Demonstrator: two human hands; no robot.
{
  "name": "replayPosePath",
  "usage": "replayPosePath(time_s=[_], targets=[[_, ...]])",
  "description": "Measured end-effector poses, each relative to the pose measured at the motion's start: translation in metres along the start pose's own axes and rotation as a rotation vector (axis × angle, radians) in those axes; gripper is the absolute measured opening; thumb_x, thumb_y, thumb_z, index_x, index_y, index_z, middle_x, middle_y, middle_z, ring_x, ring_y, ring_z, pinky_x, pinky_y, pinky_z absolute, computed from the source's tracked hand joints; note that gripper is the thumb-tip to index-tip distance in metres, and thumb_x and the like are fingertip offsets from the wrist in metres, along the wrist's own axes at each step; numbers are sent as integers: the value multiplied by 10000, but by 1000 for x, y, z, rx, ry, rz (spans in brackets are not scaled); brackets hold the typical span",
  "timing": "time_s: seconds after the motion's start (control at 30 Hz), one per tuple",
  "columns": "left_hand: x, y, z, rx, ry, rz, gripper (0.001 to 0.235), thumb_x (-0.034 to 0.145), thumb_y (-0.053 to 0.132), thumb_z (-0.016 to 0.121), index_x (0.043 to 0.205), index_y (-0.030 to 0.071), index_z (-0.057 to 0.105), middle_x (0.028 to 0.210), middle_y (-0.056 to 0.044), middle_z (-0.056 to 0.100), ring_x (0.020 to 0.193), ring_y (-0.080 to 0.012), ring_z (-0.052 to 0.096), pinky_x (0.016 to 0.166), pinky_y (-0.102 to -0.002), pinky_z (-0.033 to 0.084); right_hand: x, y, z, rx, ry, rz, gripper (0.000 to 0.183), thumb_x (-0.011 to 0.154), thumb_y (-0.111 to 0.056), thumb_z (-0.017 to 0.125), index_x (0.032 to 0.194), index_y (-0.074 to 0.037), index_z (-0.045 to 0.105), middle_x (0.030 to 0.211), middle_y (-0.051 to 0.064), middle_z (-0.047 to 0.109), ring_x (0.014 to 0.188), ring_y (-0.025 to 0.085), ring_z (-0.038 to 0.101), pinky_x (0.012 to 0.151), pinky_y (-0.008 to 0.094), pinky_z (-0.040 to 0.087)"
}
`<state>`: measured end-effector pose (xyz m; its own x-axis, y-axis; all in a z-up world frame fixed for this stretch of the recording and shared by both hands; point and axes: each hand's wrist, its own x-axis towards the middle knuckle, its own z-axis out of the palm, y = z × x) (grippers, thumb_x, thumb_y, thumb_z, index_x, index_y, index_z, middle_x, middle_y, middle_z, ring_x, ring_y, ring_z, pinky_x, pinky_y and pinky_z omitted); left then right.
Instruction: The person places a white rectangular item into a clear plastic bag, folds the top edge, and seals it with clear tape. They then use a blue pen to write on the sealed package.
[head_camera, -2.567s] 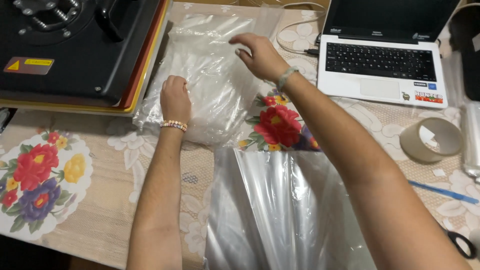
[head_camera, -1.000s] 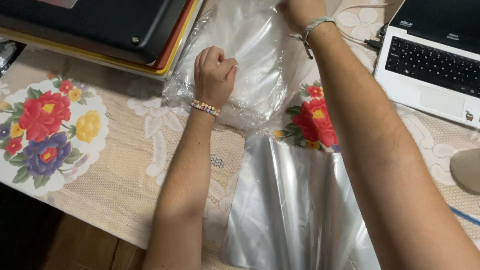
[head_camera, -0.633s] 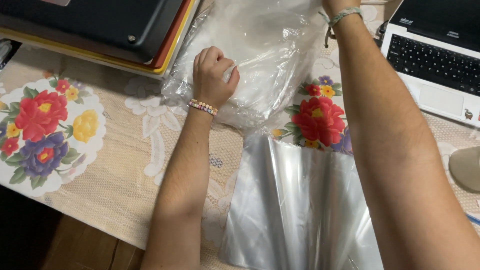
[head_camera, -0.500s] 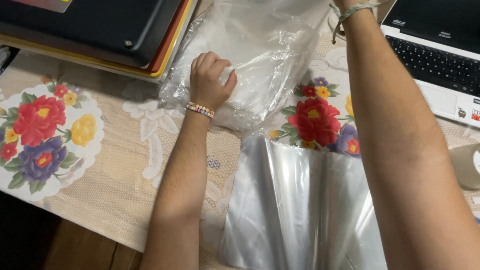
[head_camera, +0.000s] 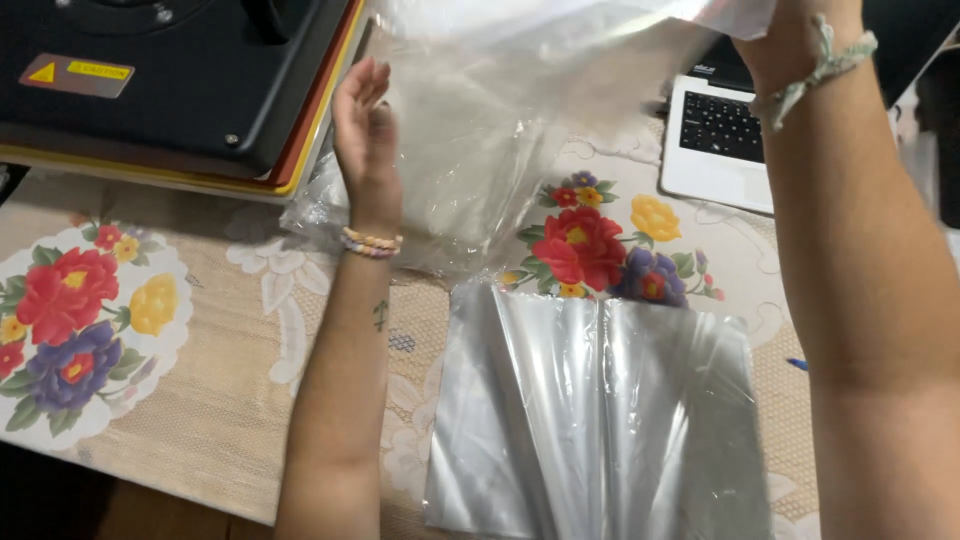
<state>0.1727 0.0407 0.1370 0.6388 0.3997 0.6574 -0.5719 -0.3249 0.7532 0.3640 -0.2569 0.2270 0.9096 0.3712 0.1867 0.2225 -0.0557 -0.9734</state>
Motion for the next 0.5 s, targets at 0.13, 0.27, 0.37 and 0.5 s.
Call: replayPosePath(time_s=[0.13, 0.27, 0.37, 0.5], targets=[[1, 87, -16, -868, -223, -623, 933, 765, 722, 422, 1301, -29, 563, 1196, -150, 641, 933, -192, 654, 566, -173, 506, -89, -44, -1, 185, 85, -11, 213, 916, -263, 765, 1092, -152, 716, 968, -17, 747, 800, 83, 705, 723, 213, 581], [-37, 86, -39, -730, -575, -561, 818, 909, 637, 586, 1378, -32, 544, 1113, -60, 650, 1062, -185, 630, 933, -309, 567, -150, -62, 18, 332, 125, 0, 236, 914, -265, 781, 1116, -160, 717, 988, -25, 756, 811, 68, 715, 736, 200, 592], [-73, 106, -55, -396, -652, -664, 678, 856, 552, 629, 1310, 51, 575, 1234, -77, 665, 1114, -220, 652, 1020, -387, 512, -177, -63, 41, 280, -12, 92, 90, 982, -213, 696, 1043, -148, 692, 908, -64, 700, 720, 21, 625, 650, 155, 519], [-114, 101, -82, -801, -500, -870, 807, 799, 428, 745, 1389, -23, 429, 1275, -190, 558, 1139, -300, 602, 968, -402, 539, -183, -66, 76, 368, -297, 67, 120, 988, -138, 651, 1086, -84, 694, 954, 0, 712, 810, 78, 657, 750, 200, 544]])
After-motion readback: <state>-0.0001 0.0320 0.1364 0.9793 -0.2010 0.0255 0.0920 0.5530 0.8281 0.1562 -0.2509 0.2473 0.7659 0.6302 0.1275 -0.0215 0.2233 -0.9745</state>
